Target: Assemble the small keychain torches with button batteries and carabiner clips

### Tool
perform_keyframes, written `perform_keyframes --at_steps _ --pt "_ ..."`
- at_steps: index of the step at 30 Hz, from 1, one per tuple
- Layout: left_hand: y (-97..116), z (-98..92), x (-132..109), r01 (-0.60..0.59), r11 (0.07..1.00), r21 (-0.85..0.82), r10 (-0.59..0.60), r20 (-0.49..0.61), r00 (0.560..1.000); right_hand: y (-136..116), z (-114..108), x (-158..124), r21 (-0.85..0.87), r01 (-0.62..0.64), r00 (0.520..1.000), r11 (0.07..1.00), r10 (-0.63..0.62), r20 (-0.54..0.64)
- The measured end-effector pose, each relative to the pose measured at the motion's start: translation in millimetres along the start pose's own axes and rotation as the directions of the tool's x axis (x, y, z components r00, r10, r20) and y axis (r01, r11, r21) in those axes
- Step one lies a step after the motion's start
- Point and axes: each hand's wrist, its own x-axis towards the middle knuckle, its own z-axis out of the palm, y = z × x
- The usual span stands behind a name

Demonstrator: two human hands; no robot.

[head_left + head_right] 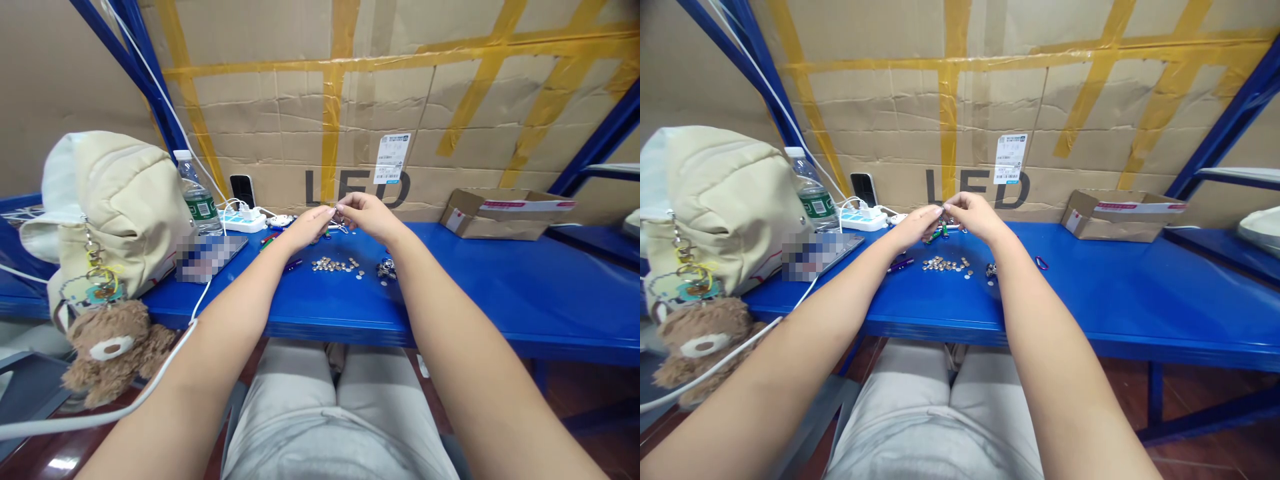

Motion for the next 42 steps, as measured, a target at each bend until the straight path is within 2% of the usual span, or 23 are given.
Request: perform_keyframes --at_steps 8,13,15,19,23,28,33,36,39,42 --pt "6.1 0.1 -3.1 -0.002 1.000 0.001 0.002 -0.052 0.999 1.7 6.2 3.4 -0.007 0.016 0.998 1.000 -0.016 -0.066" --pt "8.1 -0.5 -5.5 -0.077 0.982 0.175 0.101 -0.130 0.986 -0.8 4.7 1.4 -0.044 0.019 0.998 0.999 -0.021 -0.052" --pt "9.3 -1.6 -7.0 -0.092 0.948 0.306 0.144 -0.153 0.978 -2.0 3.1 0.3 -0.079 0.012 0.999 0.997 -0.015 -0.041" --pt "13.2 -4.8 -10.4 -0.022 0.815 0.579 0.106 -0.111 0.988 -2.7 1.3 -1.6 -0.153 -0.076 0.997 0.985 0.074 -0.019" --pt "16.4 -6.3 -11.6 -0.042 0.689 0.723 0.125 -0.061 0.990 -1.6 3.0 -2.3 -0.078 -0.121 0.991 0.989 0.125 0.048" --pt "14.8 -6.1 -11.0 -0.083 0.674 0.734 0.157 -0.032 0.987 -3.9 2.3 -4.9 0.106 -0.158 0.979 0.982 0.142 0.143" --pt "8.4 -6.1 -6.8 -0.192 0.638 0.746 0.275 0.012 0.961 -3.2 -4.4 -8.7 0.236 -0.214 0.955 0.948 0.152 0.257" --pt "5.2 -5.7 -3.0 -0.236 0.592 0.770 0.325 0.040 0.945 -1.3 -6.5 -9.3 0.251 -0.238 0.947 0.938 0.167 0.274" --pt "3.2 -4.5 -1.3 -0.246 0.572 0.782 0.322 0.061 0.945 0.3 -5.2 -7.9 0.236 -0.281 0.934 0.930 0.208 0.292" --pt "2.5 -2.6 -2.6 -0.220 0.652 0.726 0.281 0.038 0.959 1.9 -0.8 -4.3 0.186 -0.272 0.942 0.944 0.222 0.253"
